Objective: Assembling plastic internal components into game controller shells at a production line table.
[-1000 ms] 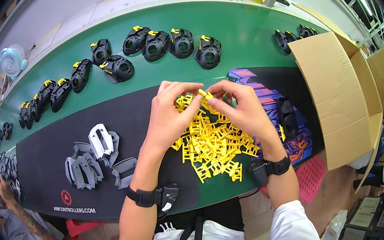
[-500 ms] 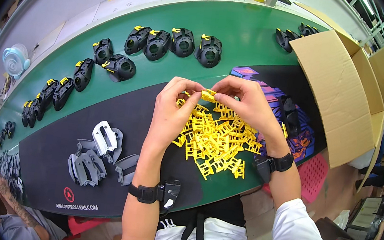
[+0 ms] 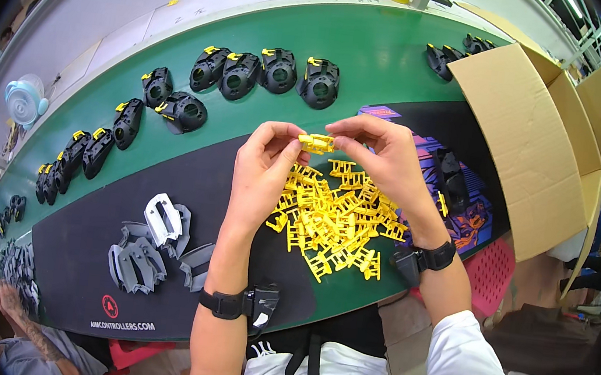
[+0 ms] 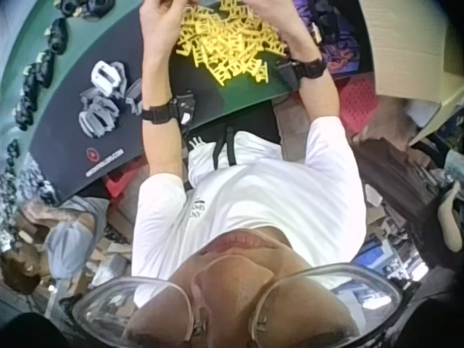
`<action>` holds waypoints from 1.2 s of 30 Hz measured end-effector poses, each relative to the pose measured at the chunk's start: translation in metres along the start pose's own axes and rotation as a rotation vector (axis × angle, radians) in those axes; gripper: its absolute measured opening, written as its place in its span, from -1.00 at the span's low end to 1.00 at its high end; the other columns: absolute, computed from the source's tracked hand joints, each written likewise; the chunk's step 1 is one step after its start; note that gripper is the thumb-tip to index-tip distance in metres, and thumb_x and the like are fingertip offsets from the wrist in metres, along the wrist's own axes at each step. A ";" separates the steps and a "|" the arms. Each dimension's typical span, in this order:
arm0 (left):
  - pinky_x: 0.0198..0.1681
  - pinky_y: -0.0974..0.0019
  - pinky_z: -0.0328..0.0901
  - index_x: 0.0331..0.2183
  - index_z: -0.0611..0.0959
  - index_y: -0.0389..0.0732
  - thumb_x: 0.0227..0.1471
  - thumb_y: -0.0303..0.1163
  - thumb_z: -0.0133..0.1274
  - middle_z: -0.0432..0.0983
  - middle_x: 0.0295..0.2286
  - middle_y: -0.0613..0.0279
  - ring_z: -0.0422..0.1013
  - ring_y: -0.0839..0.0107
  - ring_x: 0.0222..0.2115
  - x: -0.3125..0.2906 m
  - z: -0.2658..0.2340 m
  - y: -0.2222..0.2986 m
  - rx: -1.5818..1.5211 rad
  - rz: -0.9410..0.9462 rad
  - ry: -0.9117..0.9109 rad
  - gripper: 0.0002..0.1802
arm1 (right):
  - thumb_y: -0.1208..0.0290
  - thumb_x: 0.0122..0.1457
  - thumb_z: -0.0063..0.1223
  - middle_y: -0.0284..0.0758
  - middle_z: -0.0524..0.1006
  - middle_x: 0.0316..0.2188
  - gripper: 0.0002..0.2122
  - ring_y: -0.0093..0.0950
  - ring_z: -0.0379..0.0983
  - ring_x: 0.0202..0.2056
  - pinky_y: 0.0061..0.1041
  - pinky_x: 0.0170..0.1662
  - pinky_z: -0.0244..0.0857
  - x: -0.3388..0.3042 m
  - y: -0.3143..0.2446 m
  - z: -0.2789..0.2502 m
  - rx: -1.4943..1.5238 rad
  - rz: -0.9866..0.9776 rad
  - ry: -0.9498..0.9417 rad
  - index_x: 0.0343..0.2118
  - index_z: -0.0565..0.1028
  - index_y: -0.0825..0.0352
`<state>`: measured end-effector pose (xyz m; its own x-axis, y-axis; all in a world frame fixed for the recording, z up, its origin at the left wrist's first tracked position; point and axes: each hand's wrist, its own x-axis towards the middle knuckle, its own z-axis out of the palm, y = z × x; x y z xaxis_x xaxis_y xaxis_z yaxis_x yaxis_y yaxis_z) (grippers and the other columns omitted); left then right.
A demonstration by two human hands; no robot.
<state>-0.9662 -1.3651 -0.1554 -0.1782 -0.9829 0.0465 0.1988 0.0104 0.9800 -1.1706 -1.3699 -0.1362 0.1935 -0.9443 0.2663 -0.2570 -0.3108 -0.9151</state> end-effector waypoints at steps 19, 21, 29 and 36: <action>0.07 0.29 0.37 -0.21 0.49 -0.37 0.12 -0.75 0.00 0.37 -0.13 0.17 0.42 0.39 -0.04 -0.002 0.007 -0.003 0.059 0.241 -0.095 -0.82 | 0.70 0.14 0.10 -0.27 0.53 -0.27 -0.79 -0.49 0.57 -0.26 -0.55 -0.22 0.48 0.002 -0.009 0.000 -0.007 -0.100 0.125 -0.18 0.64 0.38; 0.06 0.32 0.36 -0.21 0.49 -0.37 0.13 -0.73 -0.01 0.39 -0.15 0.18 0.44 0.39 -0.07 0.001 0.008 -0.002 0.131 0.220 -0.021 -0.83 | 0.71 0.14 0.10 -0.27 0.51 -0.26 -0.79 -0.48 0.57 -0.25 -0.55 -0.20 0.50 0.002 -0.004 -0.005 -0.058 -0.080 0.107 -0.18 0.64 0.38; -0.14 0.40 0.43 -0.34 0.54 -0.44 0.05 -0.73 -0.03 0.44 -0.28 0.18 0.48 0.44 -0.26 -0.001 0.002 0.004 0.122 0.242 0.068 -0.91 | 0.70 0.09 0.14 -0.28 0.49 -0.30 -0.79 -0.46 0.58 -0.25 -0.52 -0.18 0.56 0.005 0.003 -0.009 -0.276 -0.039 0.160 -0.21 0.65 0.37; -0.21 0.34 0.44 -0.39 0.56 -0.41 0.00 -0.69 0.00 0.51 -0.40 0.09 0.53 0.31 -0.35 -0.002 0.004 0.010 0.244 0.306 0.087 -0.93 | 0.69 0.15 0.10 -0.20 0.57 -0.35 -0.88 -0.44 0.63 -0.39 -0.51 -0.32 0.56 0.013 -0.009 -0.015 -0.385 -0.091 0.369 -0.25 0.56 0.48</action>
<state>-0.9679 -1.3619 -0.1444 -0.0622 -0.9395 0.3370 -0.0061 0.3380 0.9411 -1.1802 -1.3814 -0.1199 -0.0962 -0.8653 0.4918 -0.5968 -0.3453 -0.7243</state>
